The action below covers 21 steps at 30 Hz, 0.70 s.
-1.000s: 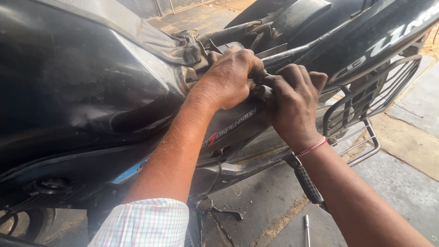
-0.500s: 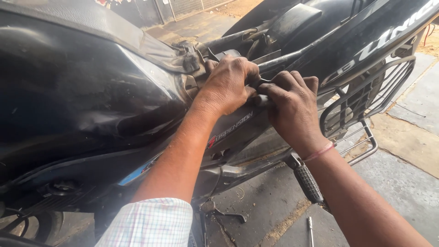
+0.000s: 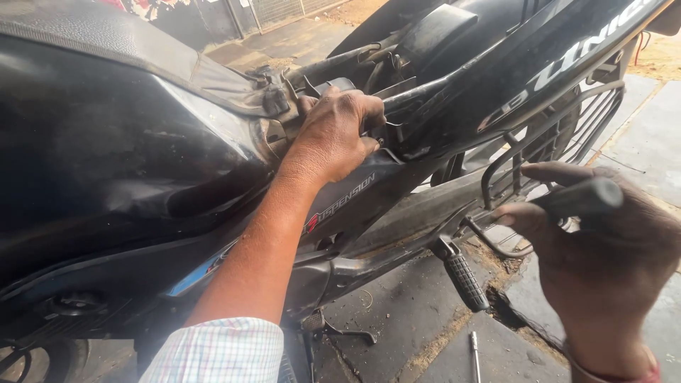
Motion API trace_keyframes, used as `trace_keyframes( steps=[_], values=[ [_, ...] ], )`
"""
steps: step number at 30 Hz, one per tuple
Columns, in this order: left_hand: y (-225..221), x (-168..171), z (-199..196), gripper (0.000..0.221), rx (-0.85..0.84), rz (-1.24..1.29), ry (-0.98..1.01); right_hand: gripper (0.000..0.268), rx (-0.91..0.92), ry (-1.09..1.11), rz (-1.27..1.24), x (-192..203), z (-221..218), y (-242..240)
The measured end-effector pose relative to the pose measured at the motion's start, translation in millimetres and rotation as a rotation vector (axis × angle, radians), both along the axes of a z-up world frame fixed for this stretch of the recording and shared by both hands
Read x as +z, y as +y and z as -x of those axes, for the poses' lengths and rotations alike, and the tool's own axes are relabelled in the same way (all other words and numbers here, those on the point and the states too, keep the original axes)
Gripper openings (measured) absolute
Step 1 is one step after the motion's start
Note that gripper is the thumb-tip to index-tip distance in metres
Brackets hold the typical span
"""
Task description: Repairing or assembling the side panel and battery cover of a motorcycle using hand tools.
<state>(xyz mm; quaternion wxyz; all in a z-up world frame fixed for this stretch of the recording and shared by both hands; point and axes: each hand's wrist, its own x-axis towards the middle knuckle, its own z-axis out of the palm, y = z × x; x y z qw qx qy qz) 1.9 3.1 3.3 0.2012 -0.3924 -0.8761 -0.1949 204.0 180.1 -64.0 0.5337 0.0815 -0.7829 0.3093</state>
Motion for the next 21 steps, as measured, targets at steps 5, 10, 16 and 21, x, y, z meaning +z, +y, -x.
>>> trace_keyframes(
  steps=[5, 10, 16, 21],
  values=[
    [1, 0, -1, 0.024, 0.005, 0.005, -0.010, 0.031, 0.476, 0.010, 0.542, -12, 25, -18],
    [0, 3, -3, 0.023, 0.038, 0.043, -0.059, 0.032, 0.336, -0.013, 0.407, -26, 56, -33],
    [2, 1, -1, 0.020, 0.059, 0.056, -0.052, 0.032, 0.294, -0.033, 0.301, -20, 70, -38],
    [0, 2, -2, 0.020, 0.050, 0.050, -0.058, 0.032, 0.333, -0.037, 0.334, -26, 74, -35]
  ],
)
